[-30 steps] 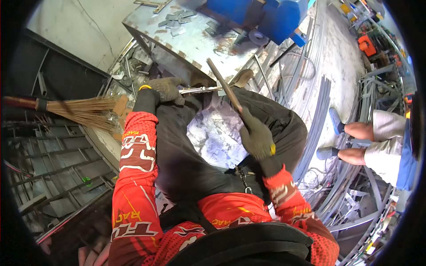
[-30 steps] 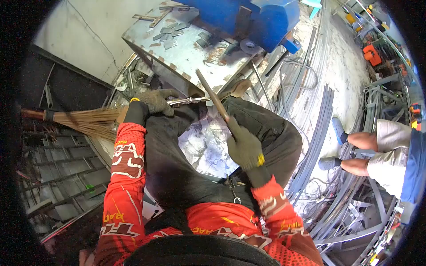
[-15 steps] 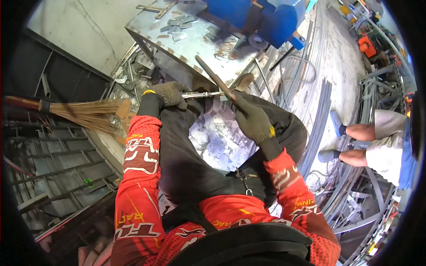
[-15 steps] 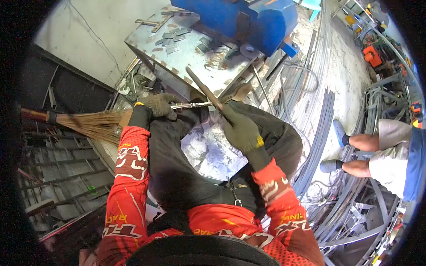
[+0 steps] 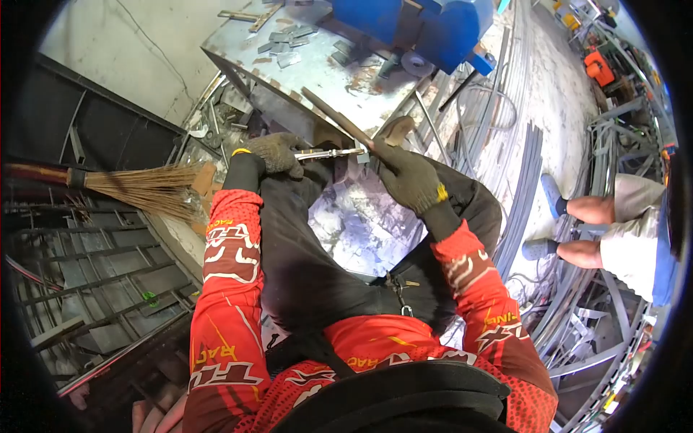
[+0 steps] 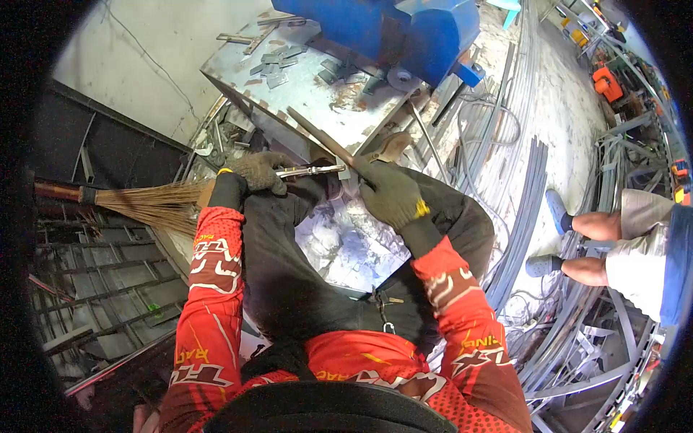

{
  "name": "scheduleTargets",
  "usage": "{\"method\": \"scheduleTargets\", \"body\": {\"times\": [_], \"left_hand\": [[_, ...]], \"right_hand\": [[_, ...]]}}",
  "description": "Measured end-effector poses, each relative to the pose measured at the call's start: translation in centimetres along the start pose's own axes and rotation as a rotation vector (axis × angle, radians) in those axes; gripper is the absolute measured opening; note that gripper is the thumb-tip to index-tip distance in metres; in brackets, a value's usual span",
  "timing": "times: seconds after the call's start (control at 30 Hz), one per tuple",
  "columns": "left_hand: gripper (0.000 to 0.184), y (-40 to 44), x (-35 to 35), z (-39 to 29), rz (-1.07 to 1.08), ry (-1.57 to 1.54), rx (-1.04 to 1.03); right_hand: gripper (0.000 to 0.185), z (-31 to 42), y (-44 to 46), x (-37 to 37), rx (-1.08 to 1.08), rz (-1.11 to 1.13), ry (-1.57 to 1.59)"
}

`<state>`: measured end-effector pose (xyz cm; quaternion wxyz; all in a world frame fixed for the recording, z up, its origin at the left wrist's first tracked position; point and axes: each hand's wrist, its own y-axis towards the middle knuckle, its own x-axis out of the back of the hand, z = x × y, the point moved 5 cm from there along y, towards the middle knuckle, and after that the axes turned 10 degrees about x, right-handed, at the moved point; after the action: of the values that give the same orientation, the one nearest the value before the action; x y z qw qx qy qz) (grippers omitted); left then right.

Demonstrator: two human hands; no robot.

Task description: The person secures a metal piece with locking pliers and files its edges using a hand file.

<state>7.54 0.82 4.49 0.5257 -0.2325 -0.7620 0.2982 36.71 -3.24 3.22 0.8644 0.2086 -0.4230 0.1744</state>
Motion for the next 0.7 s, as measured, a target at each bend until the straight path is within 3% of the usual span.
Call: {"method": "scheduleTargets", "body": {"times": [0.1,0.2,0.27,0.4,0.5,0.63,0.7], "left_hand": [[0.073,1.1,-0.3,1.1,-0.017,-0.033,-0.019],[0.074,0.9,-0.4,0.9,-0.011,-0.033,-0.019],[0.074,1.1,-0.3,0.8,-0.011,0.023,-0.019],[0.075,0.8,-0.4,0.5,-0.034,0.050,-0.058],[0.076,-0.2,0.0,0.1,-0.005,0.033,-0.006],[0.078,-0.1,0.2,0.2,-0.014,-0.005,0.005],[0.078,0.3,-0.2,0.5,-0.006,-0.031,0.009]], "right_hand": [[0.047,-0.4,-4.4,2.3,-0.047,0.025,0.039],[0.057,-2.0,-7.3,3.2,-0.132,0.160,0.043],[0.057,-1.9,-7.3,3.4,0.055,0.033,0.058],[0.056,-1.7,-1.5,0.6,0.030,0.046,0.012],[0.056,-1.5,0.5,-1.1,0.179,-0.004,0.047],[0.057,-0.3,-3.6,2.0,0.103,0.046,-0.035],[0.059,-1.1,-7.1,3.0,-0.072,0.122,-0.018]]}}
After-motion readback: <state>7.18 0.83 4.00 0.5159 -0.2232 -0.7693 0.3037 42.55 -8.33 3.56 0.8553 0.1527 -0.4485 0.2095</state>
